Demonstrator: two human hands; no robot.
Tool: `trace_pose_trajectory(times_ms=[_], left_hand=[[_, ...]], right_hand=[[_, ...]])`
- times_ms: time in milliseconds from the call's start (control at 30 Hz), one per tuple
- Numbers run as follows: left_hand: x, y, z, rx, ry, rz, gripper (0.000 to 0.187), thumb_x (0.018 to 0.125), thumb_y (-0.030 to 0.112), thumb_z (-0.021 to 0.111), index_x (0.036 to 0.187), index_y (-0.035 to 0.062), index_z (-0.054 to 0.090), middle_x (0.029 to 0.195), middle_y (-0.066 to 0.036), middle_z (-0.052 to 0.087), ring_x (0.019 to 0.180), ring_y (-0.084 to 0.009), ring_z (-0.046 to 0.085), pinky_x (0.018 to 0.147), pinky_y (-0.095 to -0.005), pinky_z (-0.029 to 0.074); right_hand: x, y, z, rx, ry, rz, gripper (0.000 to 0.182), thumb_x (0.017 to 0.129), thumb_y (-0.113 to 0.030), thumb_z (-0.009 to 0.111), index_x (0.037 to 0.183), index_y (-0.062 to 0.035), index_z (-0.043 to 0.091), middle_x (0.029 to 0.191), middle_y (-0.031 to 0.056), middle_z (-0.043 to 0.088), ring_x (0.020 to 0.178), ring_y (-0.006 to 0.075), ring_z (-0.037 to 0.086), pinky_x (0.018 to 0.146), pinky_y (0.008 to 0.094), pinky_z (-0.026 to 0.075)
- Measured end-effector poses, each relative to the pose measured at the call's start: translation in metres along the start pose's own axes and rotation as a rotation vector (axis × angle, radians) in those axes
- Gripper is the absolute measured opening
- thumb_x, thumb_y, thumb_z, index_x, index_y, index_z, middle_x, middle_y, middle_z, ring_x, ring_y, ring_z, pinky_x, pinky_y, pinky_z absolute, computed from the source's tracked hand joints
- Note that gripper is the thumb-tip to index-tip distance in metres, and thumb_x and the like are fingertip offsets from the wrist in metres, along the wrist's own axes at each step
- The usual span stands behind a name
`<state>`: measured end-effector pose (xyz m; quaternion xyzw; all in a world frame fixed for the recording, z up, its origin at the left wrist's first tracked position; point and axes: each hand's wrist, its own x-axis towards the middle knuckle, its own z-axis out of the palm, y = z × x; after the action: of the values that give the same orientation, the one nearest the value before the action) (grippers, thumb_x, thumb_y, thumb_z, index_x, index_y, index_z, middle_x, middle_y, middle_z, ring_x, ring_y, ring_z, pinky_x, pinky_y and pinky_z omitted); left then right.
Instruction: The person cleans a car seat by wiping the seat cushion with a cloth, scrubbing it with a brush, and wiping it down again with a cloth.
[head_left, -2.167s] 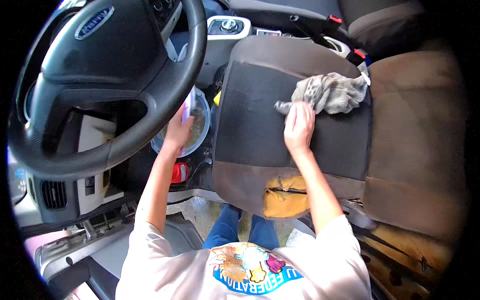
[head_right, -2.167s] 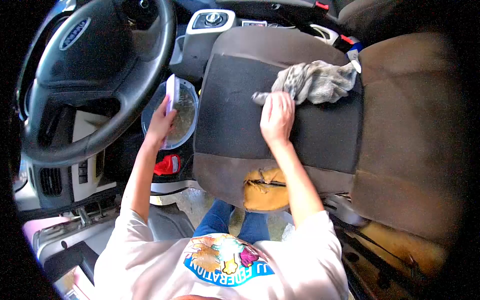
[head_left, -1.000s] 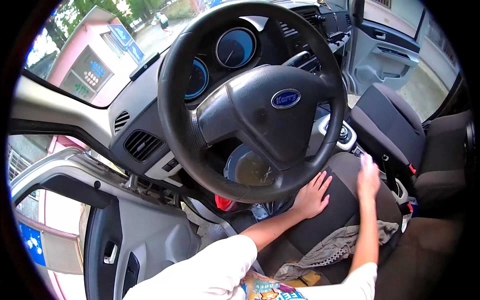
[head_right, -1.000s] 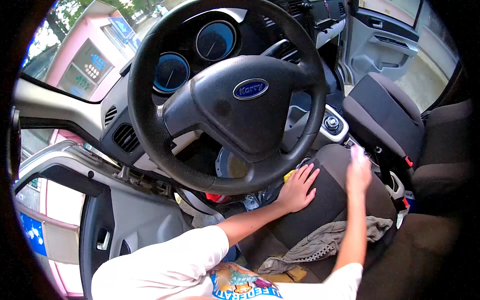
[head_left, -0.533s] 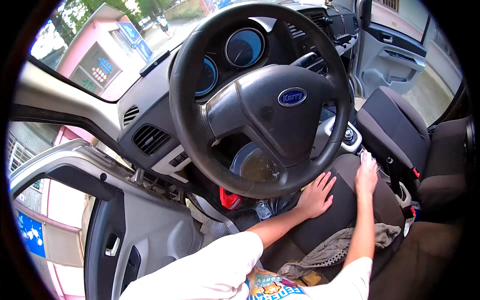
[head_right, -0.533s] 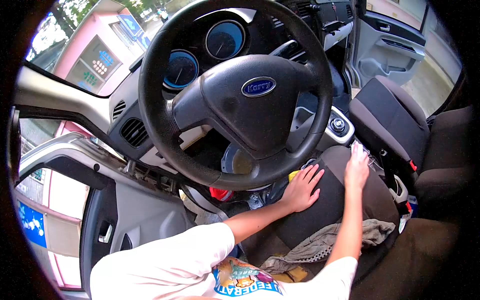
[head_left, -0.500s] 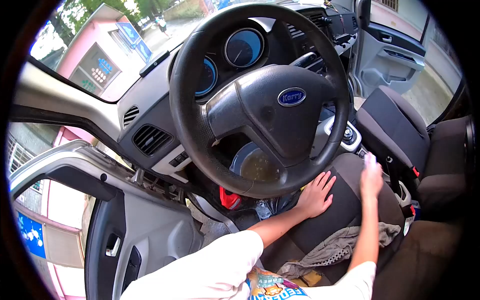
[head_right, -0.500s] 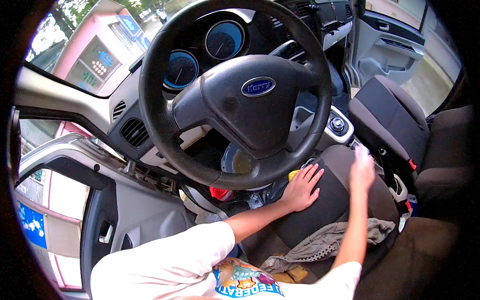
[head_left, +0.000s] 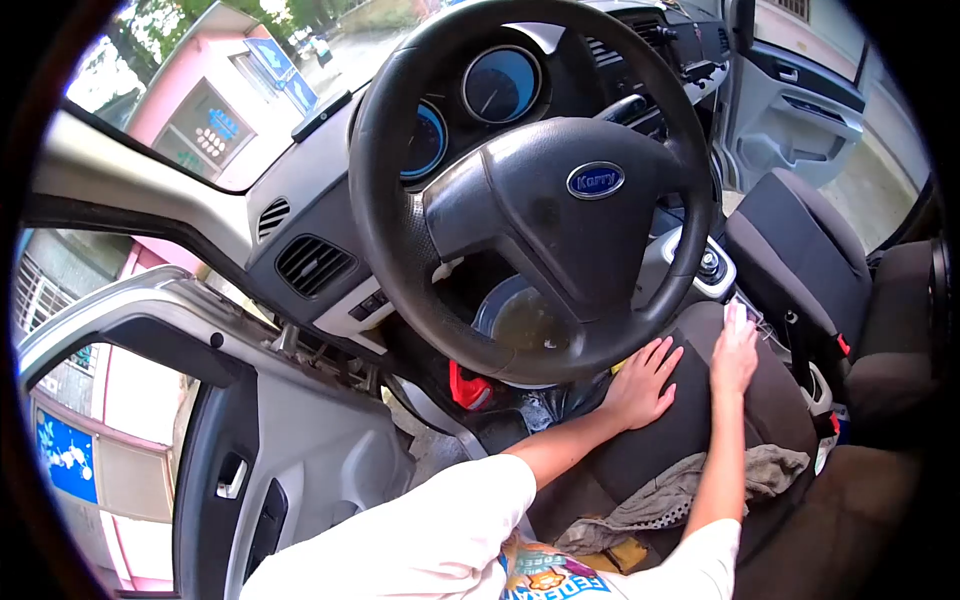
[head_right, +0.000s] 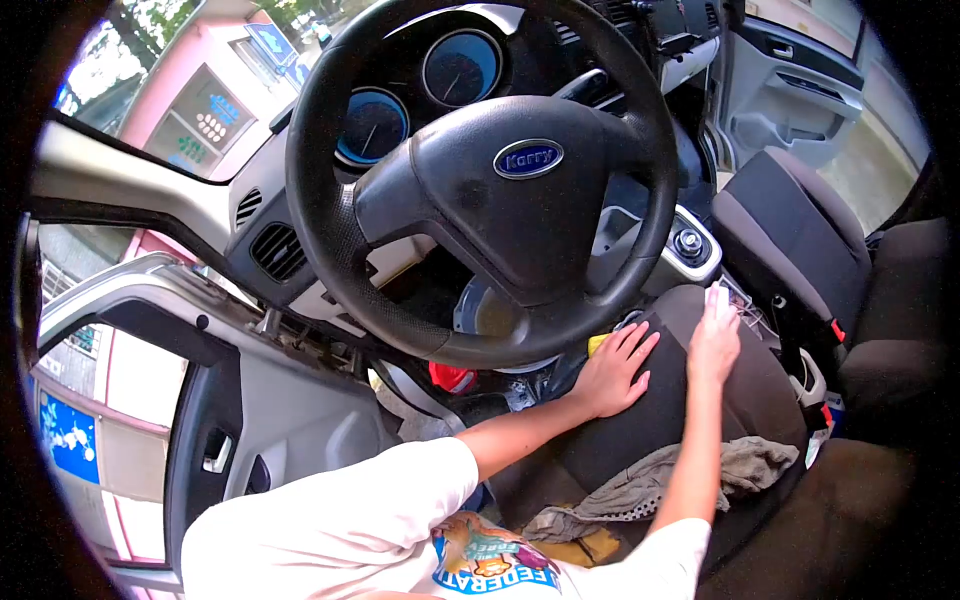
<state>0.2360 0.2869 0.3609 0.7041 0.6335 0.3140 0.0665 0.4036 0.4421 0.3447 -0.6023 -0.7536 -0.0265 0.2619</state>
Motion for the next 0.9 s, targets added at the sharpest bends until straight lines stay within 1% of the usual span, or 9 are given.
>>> trace_pose_trajectory(times_ms=[100,133,200,367,467,567,700,800,900], left_hand=[[0.001,0.001,-0.001,-0.008,0.005,-0.001,0.066,0.091,0.027,0.061,0.151,0.0059,0.041,0.154,-0.020,0.038,0.141,-0.0376,0.037,0.118,-0.0496,0.031],[0.000,0.001,-0.002,-0.017,-0.001,-0.009,0.067,0.091,0.027,0.061,0.151,0.0060,0.041,0.154,-0.020,0.038,0.141,-0.0375,0.037,0.118,-0.0495,0.031],[0.002,0.002,-0.005,-0.021,-0.005,-0.012,0.067,0.091,0.027,0.061,0.151,0.0064,0.041,0.155,-0.019,0.038,0.141,-0.0374,0.037,0.118,-0.0495,0.031],[0.002,0.000,0.002,-0.046,-0.006,-0.032,0.067,0.090,0.026,0.061,0.151,0.0070,0.040,0.155,-0.019,0.038,0.141,-0.0374,0.037,0.118,-0.0494,0.031],[0.004,-0.009,-0.001,-0.012,0.021,-0.013,0.067,0.090,0.026,0.062,0.150,0.0056,0.042,0.153,-0.020,0.040,0.140,-0.0384,0.039,0.118,-0.0491,0.031],[0.004,-0.012,0.003,0.012,0.060,-0.008,0.062,0.088,0.024,0.062,0.145,0.0041,0.047,0.147,-0.021,0.048,0.137,-0.0401,0.044,0.116,-0.0489,0.034],[0.008,-0.006,0.009,-0.010,0.087,0.075,0.058,0.082,0.015,0.066,0.139,0.0042,0.056,0.138,-0.021,0.056,0.131,-0.0397,0.049,0.113,-0.0495,0.038],[0.006,-0.002,0.024,0.035,0.023,0.087,0.061,0.088,0.023,0.062,0.145,0.0058,0.049,0.147,-0.021,0.049,0.135,-0.0399,0.045,0.114,-0.0511,0.035],[0.001,-0.003,0.029,0.087,-0.009,0.101,0.060,0.090,0.023,0.060,0.146,0.0060,0.049,0.149,-0.019,0.047,0.136,-0.0389,0.043,0.113,-0.0493,0.036]], right_hand=[[-0.032,0.063,-0.086,0.181,-0.071,0.262,0.049,0.109,-0.047,0.029,0.137,-0.0209,0.060,0.107,0.0187,0.065,0.090,0.0381,0.064,0.078,0.0502,0.053],[-0.055,0.104,-0.085,-0.109,-0.025,0.169,0.042,0.107,-0.034,0.037,0.145,-0.0246,0.052,0.108,0.0180,0.064,0.090,0.0374,0.064,0.077,0.0494,0.053],[-0.093,0.174,-0.083,-0.487,0.080,0.173,0.064,0.099,-0.010,0.050,0.157,-0.0301,0.035,0.107,0.0185,0.061,0.083,0.0367,0.065,0.075,0.0484,0.053],[-0.038,0.040,-0.039,-0.185,-0.023,0.511,0.053,0.105,-0.023,0.046,0.157,-0.0240,0.035,0.106,0.0217,0.061,0.094,0.0399,0.066,0.083,0.0483,0.053],[-0.020,0.002,-0.002,0.058,0.074,0.103,0.055,0.103,-0.022,0.051,0.156,-0.0203,0.037,0.107,0.0188,0.058,0.098,0.0360,0.064,0.081,0.0447,0.054],[-0.039,0.045,-0.050,-0.373,0.069,-0.181,0.066,0.095,-0.016,0.060,0.156,-0.0246,0.039,0.095,0.0111,0.049,0.089,0.0281,0.060,0.071,0.0388,0.055],[-0.091,0.123,-0.132,-0.413,-0.114,0.419,0.055,0.095,-0.016,0.058,0.149,-0.0209,0.048,0.119,0.0130,0.064,0.094,0.0313,0.065,0.075,0.0476,0.056],[-0.100,0.127,-0.119,-0.339,-0.002,0.509,0.040,0.103,-0.028,0.049,0.142,-0.0232,0.052,0.104,0.0252,0.062,0.090,0.0418,0.065,0.076,0.0553,0.053],[-0.055,0.034,-0.079,0.317,0.086,0.802,0.052,0.106,-0.052,0.041,0.130,-0.0092,0.059,0.099,0.0272,0.061,0.090,0.0436,0.065,0.078,0.0549,0.052]])
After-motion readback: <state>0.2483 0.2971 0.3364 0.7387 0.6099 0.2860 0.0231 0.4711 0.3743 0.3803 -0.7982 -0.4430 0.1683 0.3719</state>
